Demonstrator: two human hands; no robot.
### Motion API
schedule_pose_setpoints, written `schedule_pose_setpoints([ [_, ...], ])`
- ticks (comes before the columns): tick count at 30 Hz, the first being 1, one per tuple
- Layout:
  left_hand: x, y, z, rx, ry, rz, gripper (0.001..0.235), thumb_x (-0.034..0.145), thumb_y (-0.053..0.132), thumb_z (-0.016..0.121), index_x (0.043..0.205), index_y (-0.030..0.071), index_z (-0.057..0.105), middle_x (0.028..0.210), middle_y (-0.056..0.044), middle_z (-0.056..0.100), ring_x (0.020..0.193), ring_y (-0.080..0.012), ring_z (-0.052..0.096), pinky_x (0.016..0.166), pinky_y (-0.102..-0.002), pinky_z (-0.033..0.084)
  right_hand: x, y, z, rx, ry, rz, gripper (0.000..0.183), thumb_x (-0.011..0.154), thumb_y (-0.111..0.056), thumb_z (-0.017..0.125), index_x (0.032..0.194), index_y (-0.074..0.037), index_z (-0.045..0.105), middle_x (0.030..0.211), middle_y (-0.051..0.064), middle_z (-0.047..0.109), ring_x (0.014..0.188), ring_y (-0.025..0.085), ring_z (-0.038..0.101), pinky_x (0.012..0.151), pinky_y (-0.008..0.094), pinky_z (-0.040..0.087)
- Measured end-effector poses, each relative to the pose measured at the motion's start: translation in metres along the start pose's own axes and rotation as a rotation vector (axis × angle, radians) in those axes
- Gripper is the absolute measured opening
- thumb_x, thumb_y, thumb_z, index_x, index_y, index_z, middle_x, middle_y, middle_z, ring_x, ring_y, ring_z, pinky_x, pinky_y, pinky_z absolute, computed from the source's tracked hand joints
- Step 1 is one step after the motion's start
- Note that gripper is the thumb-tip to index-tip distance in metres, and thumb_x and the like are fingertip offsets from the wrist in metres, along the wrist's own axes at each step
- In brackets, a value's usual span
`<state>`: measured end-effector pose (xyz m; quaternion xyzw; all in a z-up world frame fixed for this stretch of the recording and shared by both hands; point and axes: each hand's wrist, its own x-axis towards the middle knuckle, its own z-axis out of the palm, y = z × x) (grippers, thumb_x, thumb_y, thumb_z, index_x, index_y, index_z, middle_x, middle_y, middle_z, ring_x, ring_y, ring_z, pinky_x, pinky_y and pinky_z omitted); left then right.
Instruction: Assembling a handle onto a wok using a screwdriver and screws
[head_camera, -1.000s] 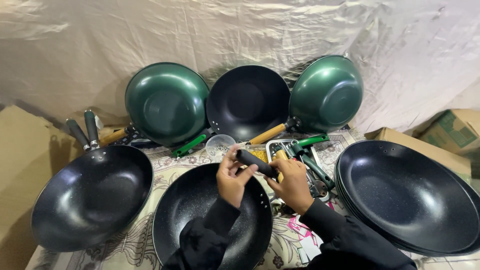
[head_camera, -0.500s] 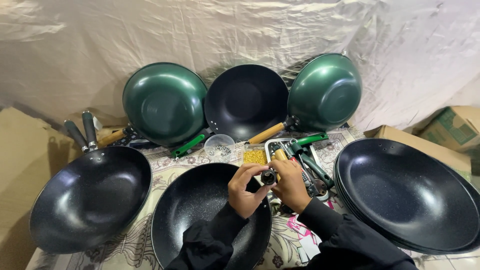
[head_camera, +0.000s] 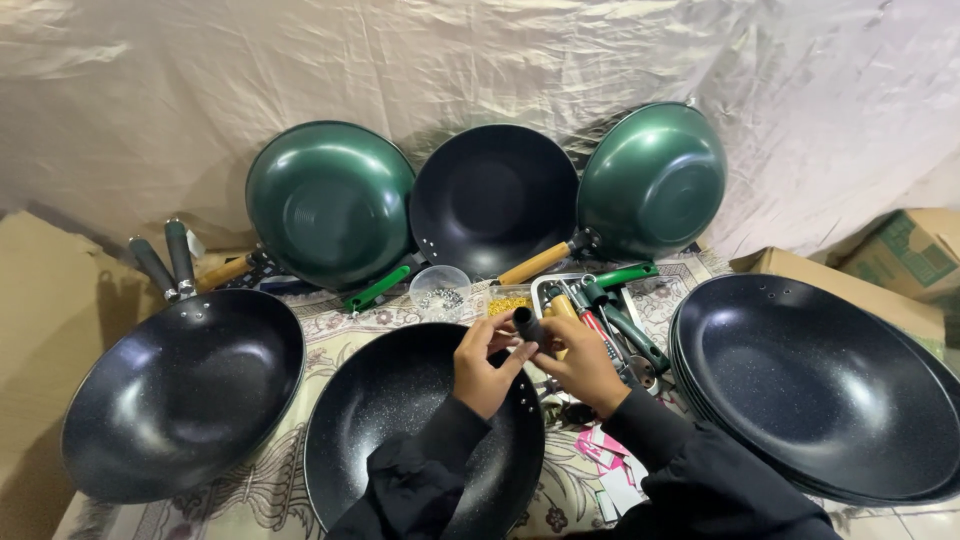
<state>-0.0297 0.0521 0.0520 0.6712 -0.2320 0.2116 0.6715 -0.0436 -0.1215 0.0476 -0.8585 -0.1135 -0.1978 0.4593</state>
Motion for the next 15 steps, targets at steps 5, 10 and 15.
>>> schedule_pose_setpoints([
  [5,-0.021,-0.048,0.003,0.233,-0.162,0.026,0.040,0.087,0.024,0.082,0.121,0.008,0.070,0.097,-0.011,0.068,0.088,-0.0301,0.074,0.081,-0.040,0.064,0.007,0.007,-0.010,-0.052,0.129,0.208,0.038,0.069,-0.016,0.092,0.102,-0.007,0.074,0.089,0.013,0.073,0.086,0.030,0.074,0.070,0.033,0.064],
  [10,-0.050,-0.096,0.019,0.552,-0.451,0.160,0.042,0.091,0.049,0.073,0.121,0.020,0.067,0.110,-0.003,0.067,0.110,-0.0271,0.067,0.114,-0.057,0.035,0.009,0.007,-0.016,0.039,0.202,0.343,0.042,0.071,-0.014,0.092,0.103,-0.001,0.069,0.091,0.017,0.072,0.086,0.029,0.073,0.069,0.034,0.063],
  [15,-0.054,-0.073,0.023,0.648,-0.691,0.224,0.060,0.085,0.054,0.072,0.125,0.010,0.068,0.106,-0.011,0.064,0.107,-0.0276,0.058,0.118,-0.066,0.014,0.011,-0.004,-0.016,-0.009,0.219,0.350,0.039,0.078,-0.018,0.084,0.108,-0.004,0.063,0.087,0.007,0.069,0.074,0.016,0.065,0.067,0.028,0.054],
])
